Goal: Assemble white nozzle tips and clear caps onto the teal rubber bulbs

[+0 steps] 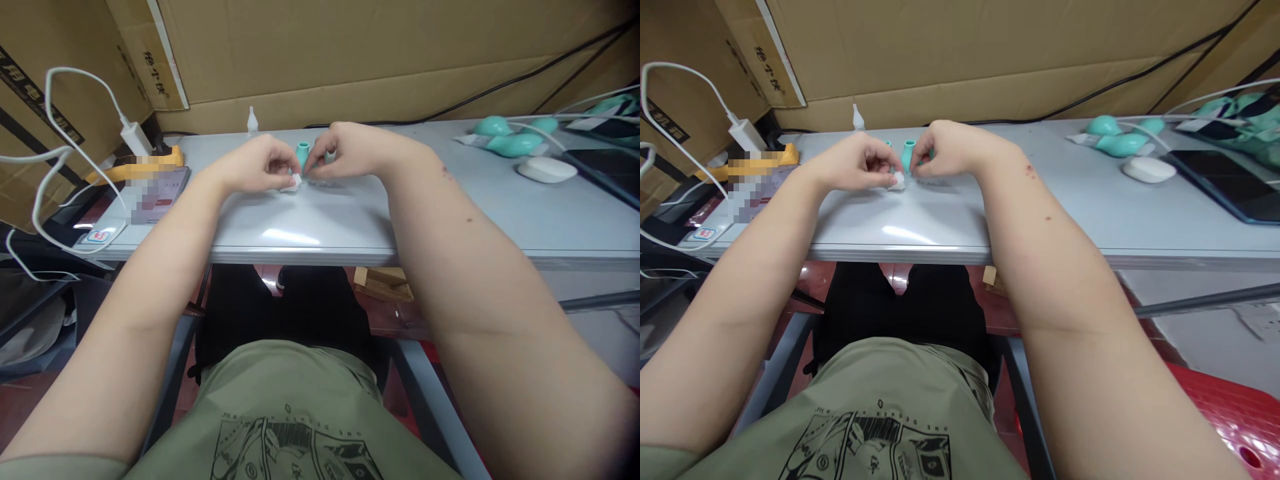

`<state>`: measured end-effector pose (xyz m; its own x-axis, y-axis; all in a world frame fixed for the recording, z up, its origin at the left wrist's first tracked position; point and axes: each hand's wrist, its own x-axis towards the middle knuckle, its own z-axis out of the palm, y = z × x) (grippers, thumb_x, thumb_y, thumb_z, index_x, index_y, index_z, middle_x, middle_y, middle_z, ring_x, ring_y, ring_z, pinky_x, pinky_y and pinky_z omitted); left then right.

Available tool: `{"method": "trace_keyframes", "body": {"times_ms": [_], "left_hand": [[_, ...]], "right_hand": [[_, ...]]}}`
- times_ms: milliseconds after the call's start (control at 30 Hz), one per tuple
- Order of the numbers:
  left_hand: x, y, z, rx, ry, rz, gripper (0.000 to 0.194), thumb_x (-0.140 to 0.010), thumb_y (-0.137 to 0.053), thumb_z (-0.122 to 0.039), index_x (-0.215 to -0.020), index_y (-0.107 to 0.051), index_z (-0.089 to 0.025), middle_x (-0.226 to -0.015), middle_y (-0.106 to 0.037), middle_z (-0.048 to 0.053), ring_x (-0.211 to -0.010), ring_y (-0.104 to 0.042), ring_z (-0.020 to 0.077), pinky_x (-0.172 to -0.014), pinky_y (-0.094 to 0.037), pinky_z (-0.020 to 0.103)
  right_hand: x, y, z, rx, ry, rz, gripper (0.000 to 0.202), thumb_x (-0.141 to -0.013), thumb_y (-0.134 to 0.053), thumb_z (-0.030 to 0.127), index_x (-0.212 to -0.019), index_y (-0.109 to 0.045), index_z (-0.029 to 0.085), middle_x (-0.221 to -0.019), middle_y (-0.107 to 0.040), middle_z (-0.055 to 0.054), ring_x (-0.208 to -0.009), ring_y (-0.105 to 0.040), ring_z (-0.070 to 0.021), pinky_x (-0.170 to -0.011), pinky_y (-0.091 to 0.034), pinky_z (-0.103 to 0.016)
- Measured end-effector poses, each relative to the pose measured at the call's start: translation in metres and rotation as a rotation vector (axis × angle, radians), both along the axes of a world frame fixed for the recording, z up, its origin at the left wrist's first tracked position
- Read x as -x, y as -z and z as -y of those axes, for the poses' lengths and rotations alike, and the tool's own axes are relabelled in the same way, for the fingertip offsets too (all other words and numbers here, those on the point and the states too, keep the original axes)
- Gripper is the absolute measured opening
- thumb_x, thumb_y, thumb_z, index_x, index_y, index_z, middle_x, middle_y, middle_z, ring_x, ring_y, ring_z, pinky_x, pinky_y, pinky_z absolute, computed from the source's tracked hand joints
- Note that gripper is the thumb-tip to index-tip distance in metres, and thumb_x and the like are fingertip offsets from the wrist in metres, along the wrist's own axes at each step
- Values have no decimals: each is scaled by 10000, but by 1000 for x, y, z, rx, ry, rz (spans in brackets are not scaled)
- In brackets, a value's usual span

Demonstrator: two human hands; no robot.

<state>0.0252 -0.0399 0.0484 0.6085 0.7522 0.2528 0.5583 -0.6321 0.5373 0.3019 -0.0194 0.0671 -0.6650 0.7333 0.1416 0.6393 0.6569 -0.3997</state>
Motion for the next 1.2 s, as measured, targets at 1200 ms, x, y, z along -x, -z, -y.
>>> {"method": "trace_keyframes", "body": {"times_ms": [1200], "left_hand": [[7, 10, -24, -113, -160, 251, 89, -1004, -925, -272, -1034, -848, -238, -917, -832, 63, -962, -833, 274, -933, -676, 422]], "right_hand": [[22, 21, -13, -340, 50, 237, 315, -987, -833, 152, -1173, -1036, 305, -987, -912, -37, -895, -828, -385, -825, -505, -452]]}}
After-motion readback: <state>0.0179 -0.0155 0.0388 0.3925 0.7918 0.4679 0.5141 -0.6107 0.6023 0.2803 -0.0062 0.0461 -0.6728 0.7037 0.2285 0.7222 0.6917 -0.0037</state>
